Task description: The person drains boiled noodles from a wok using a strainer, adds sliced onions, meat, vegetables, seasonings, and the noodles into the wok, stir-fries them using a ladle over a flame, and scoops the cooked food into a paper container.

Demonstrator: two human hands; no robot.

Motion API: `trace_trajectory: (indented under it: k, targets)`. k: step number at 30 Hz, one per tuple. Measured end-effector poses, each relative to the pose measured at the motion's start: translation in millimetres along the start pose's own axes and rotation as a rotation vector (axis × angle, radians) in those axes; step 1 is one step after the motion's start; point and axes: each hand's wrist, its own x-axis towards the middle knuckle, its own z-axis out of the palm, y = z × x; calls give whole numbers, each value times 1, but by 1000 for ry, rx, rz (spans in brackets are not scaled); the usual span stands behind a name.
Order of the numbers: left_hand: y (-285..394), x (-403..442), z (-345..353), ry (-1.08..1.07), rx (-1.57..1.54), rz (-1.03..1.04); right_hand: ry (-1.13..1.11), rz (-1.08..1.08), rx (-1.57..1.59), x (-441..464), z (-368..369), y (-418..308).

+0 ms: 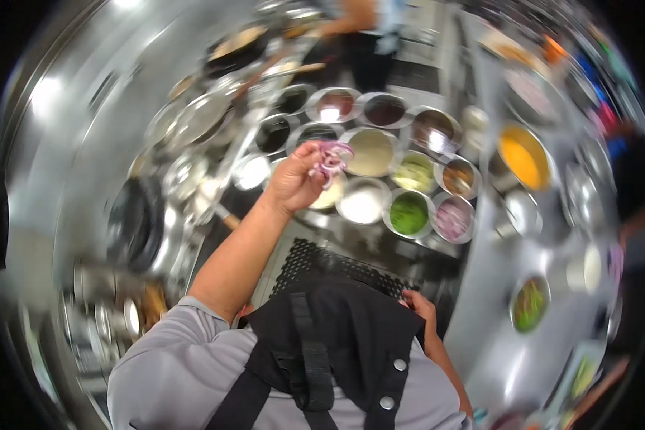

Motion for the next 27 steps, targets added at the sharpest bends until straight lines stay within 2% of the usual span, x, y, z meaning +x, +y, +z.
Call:
trace_trajectory:
  k: [2,3,5,7,8,10,11,12,14,15,17,18,20,21,23,24,26,27]
  targets:
    - [77,-68,-23,67,72,269,-196,-33,-133,19,33,42]
    - [123,-107,-47,7,-4,303,-295,-51,-206,30,51,69]
    - [199,-190,-77,262,72,618,-412,10,-268,44,81,90]
    - [278,-273,-106,358,203,763,-461,115,-325,54,101,112]
    - [309,-308,-117,482,298,856,-465,161,-348,61,113,122]
    - [369,-374,-150,876,563,951,-444,253,-356,66,128,137]
    - [393,-400,-166,1081,679,955,-417,294,-355,71,138,146]
    - [417,-426,-180,1236,879,834,-381,332,-353,75,148,152]
    - [453,-458,-203,1346,1007,598,-307,374,-324,80,163,165]
    - [473,-472,-210,1348,1001,605,-262,380,-296,83,169,175]
    - [505,-498,-218,1565,2179,212,-197,393,-219,94,193,191]
    - [516,-505,-215,1568,2177,213,-176,412,-163,99,205,194]
    - [537,-514,-204,1697,2211,530,-224,578,132,106,233,121]
    - [542,-517,-203,1697,2212,530,-234,669,268,110,247,80]
    - [546,-525,-202,1728,2087,702,-306,606,221,127,272,62]
    - [543,-528,-203,1732,2085,704,-377,544,170,133,282,53]
    - [535,-533,-212,1694,1951,261,-474,400,104,175,306,217]
    - [534,-552,-255,1559,2229,326,-516,326,75,186,315,255]
